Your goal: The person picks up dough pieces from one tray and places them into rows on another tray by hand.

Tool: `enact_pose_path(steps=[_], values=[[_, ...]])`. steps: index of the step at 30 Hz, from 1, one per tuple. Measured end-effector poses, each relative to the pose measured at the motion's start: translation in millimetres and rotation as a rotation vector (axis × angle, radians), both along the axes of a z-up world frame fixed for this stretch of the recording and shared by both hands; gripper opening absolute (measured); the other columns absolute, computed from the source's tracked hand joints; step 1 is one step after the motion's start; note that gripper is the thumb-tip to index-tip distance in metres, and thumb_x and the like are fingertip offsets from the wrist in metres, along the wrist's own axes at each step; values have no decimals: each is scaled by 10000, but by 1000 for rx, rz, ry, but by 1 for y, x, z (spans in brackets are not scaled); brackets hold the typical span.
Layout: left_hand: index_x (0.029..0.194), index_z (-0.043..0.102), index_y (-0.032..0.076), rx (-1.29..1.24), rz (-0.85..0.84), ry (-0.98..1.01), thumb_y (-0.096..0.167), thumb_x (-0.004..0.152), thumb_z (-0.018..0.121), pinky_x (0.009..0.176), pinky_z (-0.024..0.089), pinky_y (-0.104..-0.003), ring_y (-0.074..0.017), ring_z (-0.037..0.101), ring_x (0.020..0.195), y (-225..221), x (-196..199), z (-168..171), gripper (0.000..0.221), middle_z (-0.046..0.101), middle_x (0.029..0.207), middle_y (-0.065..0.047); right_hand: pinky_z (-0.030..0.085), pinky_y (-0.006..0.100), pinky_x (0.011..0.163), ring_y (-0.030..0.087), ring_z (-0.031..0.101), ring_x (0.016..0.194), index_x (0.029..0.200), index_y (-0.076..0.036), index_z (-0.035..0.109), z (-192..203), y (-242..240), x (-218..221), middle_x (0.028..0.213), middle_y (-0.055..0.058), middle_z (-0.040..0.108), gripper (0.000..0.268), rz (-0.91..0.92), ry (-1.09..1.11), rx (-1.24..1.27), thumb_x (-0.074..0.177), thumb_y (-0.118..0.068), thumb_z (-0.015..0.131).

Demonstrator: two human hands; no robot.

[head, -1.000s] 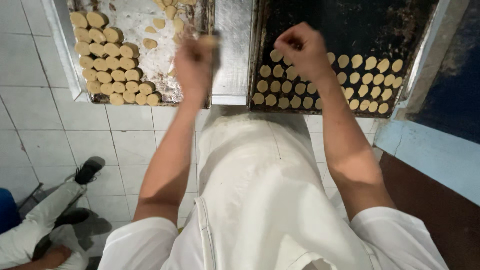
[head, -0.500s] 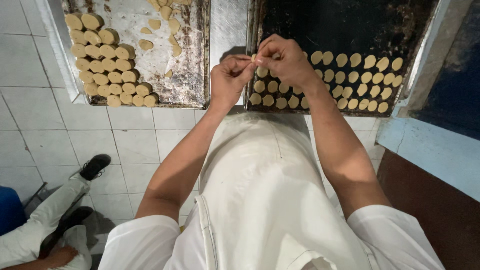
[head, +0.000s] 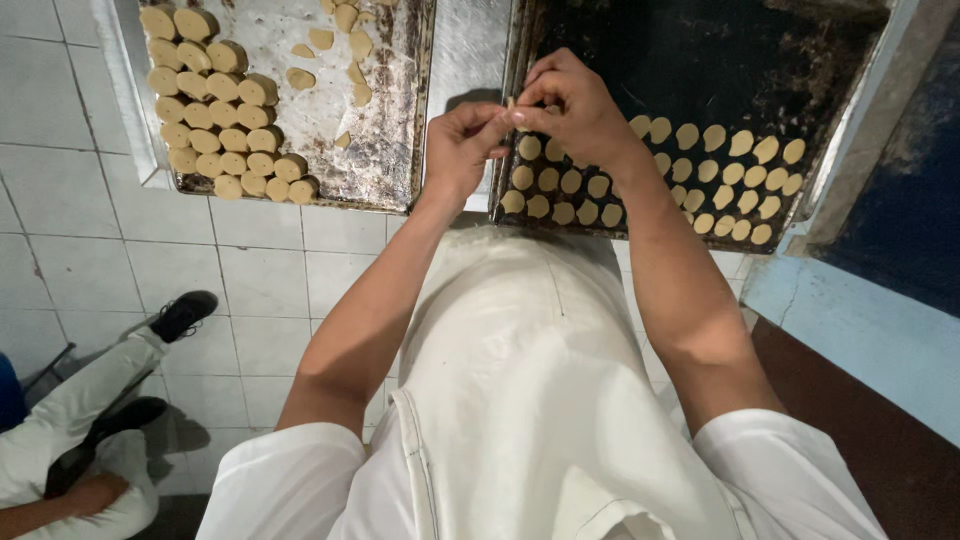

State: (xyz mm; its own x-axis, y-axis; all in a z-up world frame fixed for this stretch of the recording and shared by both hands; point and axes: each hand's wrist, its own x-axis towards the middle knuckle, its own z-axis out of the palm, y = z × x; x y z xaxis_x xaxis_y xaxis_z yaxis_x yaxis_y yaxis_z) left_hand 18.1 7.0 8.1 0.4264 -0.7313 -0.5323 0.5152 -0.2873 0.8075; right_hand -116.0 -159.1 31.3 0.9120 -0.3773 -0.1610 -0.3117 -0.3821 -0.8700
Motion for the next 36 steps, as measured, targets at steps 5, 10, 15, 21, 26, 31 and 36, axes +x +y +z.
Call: enact_pose_path(steps=[5, 10, 15, 21, 26, 31, 36], values=[[1010, 715, 36, -4, 27, -100, 140, 978, 700, 648, 562, -257, -130, 650, 744, -15, 4, -12, 110, 746, 920, -69, 532, 264, 767, 126, 613, 896, 970, 6, 722, -11, -15, 9, 1159, 69, 586, 206, -125, 37, -175, 1009, -187, 783], [966, 762, 44, -178, -35, -684, 88, 949, 740, 823, 604, -293, -167, 650, 958, -32, -1, -13, 52, 645, 1090, -72, 507, 320, 688, 201, 581, 810, 863, 29, 707, -20, -23, -4, 1071, 112, 588, 338, -238, 118, -133, 957, -250, 874], [965, 795, 68, -92, -183, -1208, 11, 841, 715, 959, 480, -434, -273, 576, 1059, -44, -6, -6, 159, 653, 1053, -62, 548, 356, 699, 223, 633, 839, 933, 2, 730, -32, -32, -29, 1108, 111, 615, 195, -176, 62, -337, 1011, -167, 786], [892, 798, 85, -109, -326, -1410, 78, 785, 709, 974, 412, -507, -321, 567, 1130, -50, 8, -19, 140, 685, 1166, -93, 521, 442, 701, 310, 608, 821, 883, -20, 725, -56, -43, -40, 972, 145, 619, 307, -201, 112, -523, 1011, -257, 872], [980, 737, 97, -305, -105, -1325, 120, 843, 696, 964, 422, -512, -339, 593, 1104, -41, 38, -18, 144, 700, 1130, -105, 528, 474, 769, 340, 629, 905, 825, -23, 696, -27, -38, -23, 925, 151, 640, 372, -245, 173, -526, 892, -310, 923], [948, 677, 15, 487, -75, -1528, 12, 837, 614, 800, 527, -489, -358, 629, 894, 9, 166, -15, 128, 650, 978, -204, 572, 343, 728, 188, 645, 833, 971, -6, 659, -15, -24, -27, 1026, 97, 635, 362, -403, 214, -380, 940, -277, 897], [1067, 719, 23, 982, -612, -1287, 203, 856, 644, 846, 489, -437, -324, 541, 1099, 83, 193, -4, 288, 542, 1220, -203, 566, 321, 735, 160, 619, 821, 998, 11, 667, -21, -23, -22, 1028, 93, 619, 303, -416, 167, -402, 984, -209, 875]])
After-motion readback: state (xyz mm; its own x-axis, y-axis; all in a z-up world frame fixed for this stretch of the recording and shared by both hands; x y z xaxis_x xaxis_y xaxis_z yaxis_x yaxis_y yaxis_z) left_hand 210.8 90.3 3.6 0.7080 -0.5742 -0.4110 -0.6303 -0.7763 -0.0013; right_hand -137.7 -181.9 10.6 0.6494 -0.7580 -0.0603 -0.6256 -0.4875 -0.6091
